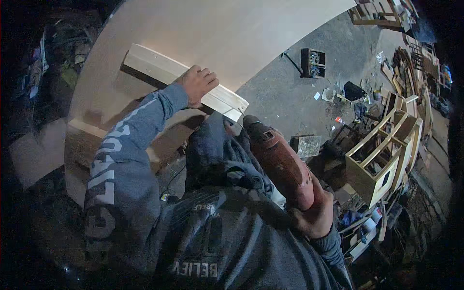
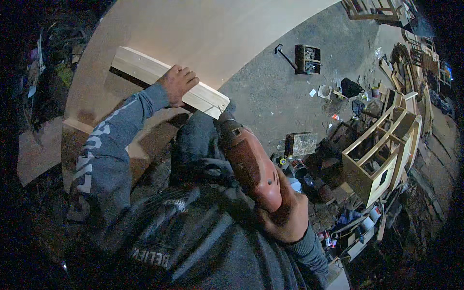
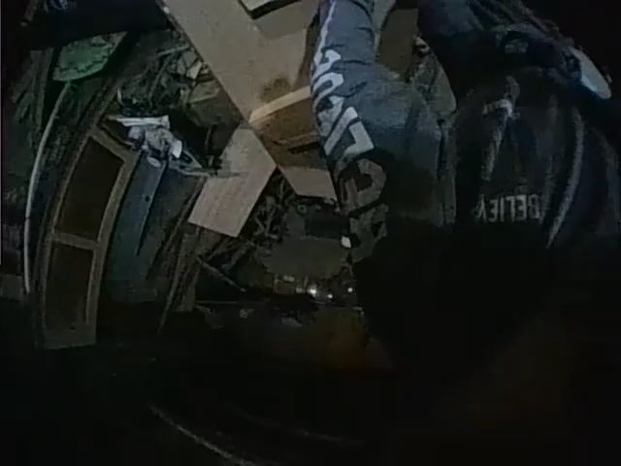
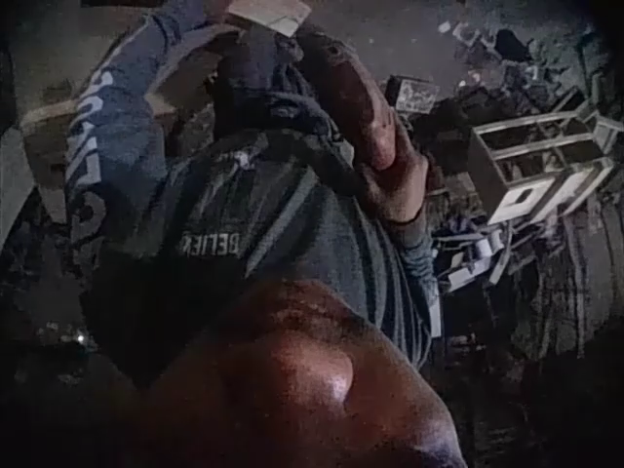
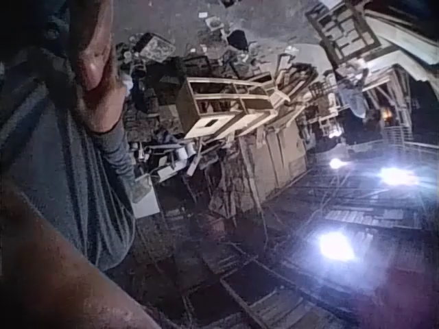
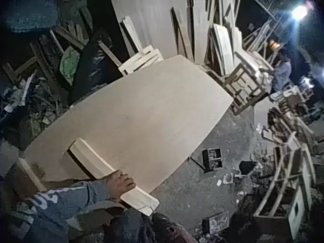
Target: Marking and drilling holes in wooden boards in a workshop.
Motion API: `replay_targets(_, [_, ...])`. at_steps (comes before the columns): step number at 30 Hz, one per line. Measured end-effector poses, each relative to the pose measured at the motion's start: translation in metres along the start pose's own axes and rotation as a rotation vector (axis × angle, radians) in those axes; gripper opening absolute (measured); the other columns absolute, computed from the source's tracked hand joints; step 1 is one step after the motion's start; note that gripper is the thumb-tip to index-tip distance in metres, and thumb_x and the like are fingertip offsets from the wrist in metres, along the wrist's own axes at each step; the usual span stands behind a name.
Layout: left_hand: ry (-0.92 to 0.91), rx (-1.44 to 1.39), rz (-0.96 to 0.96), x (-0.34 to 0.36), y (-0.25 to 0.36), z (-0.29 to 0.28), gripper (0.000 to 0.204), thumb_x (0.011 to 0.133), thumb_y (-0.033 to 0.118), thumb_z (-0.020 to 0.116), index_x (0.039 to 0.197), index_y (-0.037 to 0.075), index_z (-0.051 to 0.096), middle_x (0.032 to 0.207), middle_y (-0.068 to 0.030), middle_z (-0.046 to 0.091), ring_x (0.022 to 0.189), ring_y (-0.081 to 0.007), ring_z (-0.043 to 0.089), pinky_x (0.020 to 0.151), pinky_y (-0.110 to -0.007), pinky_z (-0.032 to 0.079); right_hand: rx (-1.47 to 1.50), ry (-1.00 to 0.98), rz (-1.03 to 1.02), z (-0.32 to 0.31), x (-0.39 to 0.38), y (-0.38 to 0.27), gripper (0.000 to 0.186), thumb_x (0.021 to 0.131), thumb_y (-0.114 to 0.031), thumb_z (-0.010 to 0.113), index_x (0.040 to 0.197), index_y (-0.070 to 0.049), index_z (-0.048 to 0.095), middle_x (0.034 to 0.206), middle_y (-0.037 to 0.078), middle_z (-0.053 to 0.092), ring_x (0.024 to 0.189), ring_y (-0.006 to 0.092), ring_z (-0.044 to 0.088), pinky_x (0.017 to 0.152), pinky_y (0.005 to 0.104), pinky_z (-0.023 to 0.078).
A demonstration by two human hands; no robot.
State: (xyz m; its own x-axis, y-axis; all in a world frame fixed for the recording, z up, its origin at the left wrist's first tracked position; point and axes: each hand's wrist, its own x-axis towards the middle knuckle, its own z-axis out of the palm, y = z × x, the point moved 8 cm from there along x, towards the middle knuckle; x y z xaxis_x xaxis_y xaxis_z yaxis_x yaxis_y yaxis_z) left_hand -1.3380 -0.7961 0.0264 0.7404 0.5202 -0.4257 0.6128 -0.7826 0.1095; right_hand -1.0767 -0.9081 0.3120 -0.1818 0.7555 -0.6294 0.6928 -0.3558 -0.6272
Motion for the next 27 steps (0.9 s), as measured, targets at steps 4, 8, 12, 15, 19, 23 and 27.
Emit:
replay_targets(4, [-0.004, -0.023, -0.014, -0.001, -0.001, -0.002, 0.091, 0.065, 0.054, 0.084, 0.136, 0.007, 0.05, 0.127, -0.0087, 0.054, 0.122, -0.0245, 0.049, 0.102, -0.041, 0.037, 0.009, 0.028, 0.019, 0.003, 0.005, 0.002, 0.08, 0.073, -0.01, 0.072, 0.147, 0.002, 0.045, 0.112, 0.028, 0.071, 0.103, 0.035, 0.074, 0.089, 0.036, 0.057])
replay_targets(8, [0.006, 0.009, 0.004, -0.002, -0.001, -0.006, 0.091, 0.065, 0.055, 0.084, 0.135, 0.007, 0.051, 0.125, -0.0085, 0.054, 0.121, -0.0247, 0.049, 0.102, -0.042, 0.037, 0.197, 0.02, 0.118, 0.001, 0.008, 0.005, 0.074, 0.071, -0.008, 0.069, 0.141, 0.009, 0.05, 0.122, 0.02, 0.069, 0.114, 0.0236, 0.066, 0.103, 0.0348, 0.047])
replay_targets(12, [0.036, -0.031, 0.013, -0.002, 0.0, -0.005, 0.094, 0.062, 0.056, 0.085, 0.134, 0.007, 0.05, 0.125, -0.0085, 0.054, 0.12, -0.025, 0.049, 0.102, -0.042, 0.037, 0.059, -0.009, 0.096, 0.0, 0.015, 0.002, 0.077, 0.073, -0.01, 0.071, 0.144, 0.005, 0.047, 0.115, 0.024, 0.07, 0.107, 0.0309, 0.07, 0.096, 0.037, 0.053])
replay_targets(15, [0.024, -0.029, 0.008, -0.001, 0.0, -0.001, 0.095, 0.061, 0.056, 0.086, 0.135, 0.008, 0.05, 0.125, -0.0087, 0.053, 0.121, -0.0253, 0.049, 0.103, -0.043, 0.037, -0.001, -0.038, 0.101, -0.004, 0.019, -0.001, 0.077, 0.073, -0.01, 0.071, 0.144, 0.004, 0.047, 0.116, 0.025, 0.07, 0.108, 0.0325, 0.071, 0.095, 0.0373, 0.053])
replay_targets(19, [0.035, -0.013, 0.009, -0.001, -0.001, -0.002, 0.094, 0.061, 0.057, 0.085, 0.134, 0.008, 0.05, 0.124, -0.0082, 0.053, 0.119, -0.0248, 0.05, 0.102, -0.043, 0.037, -0.009, -0.08, 0.137, 0.0, 0.027, 0.001, 0.076, 0.073, -0.011, 0.074, 0.143, 0.004, 0.048, 0.124, 0.024, 0.069, 0.115, 0.0289, 0.069, 0.101, 0.0373, 0.051])
replay_targets(23, [0.005, 0.058, 0.009, 0.0, 0.0, -0.001, 0.094, 0.059, 0.056, 0.086, 0.132, 0.009, 0.051, 0.121, -0.0059, 0.054, 0.115, -0.0233, 0.051, 0.1, -0.043, 0.038, -0.216, -0.088, -0.012, 0.009, 0.033, -0.01, 0.089, 0.072, -0.027, 0.087, 0.146, -0.003, 0.043, 0.108, 0.023, 0.072, 0.088, 0.0413, 0.073, 0.075, 0.0452, 0.059])
replay_targets(27, [0.111, -0.055, 0.021, -0.001, -0.003, -0.005, 0.09, 0.056, 0.048, 0.086, 0.13, 0.009, 0.053, 0.118, -0.006, 0.056, 0.112, -0.0232, 0.053, 0.1, -0.043, 0.04, -0.291, -0.09, 0.023, 0.006, 0.039, -0.009, 0.077, 0.081, -0.026, 0.081, 0.145, -0.003, 0.045, 0.108, 0.022, 0.073, 0.083, 0.0362, 0.075, 0.068, 0.0424, 0.06])
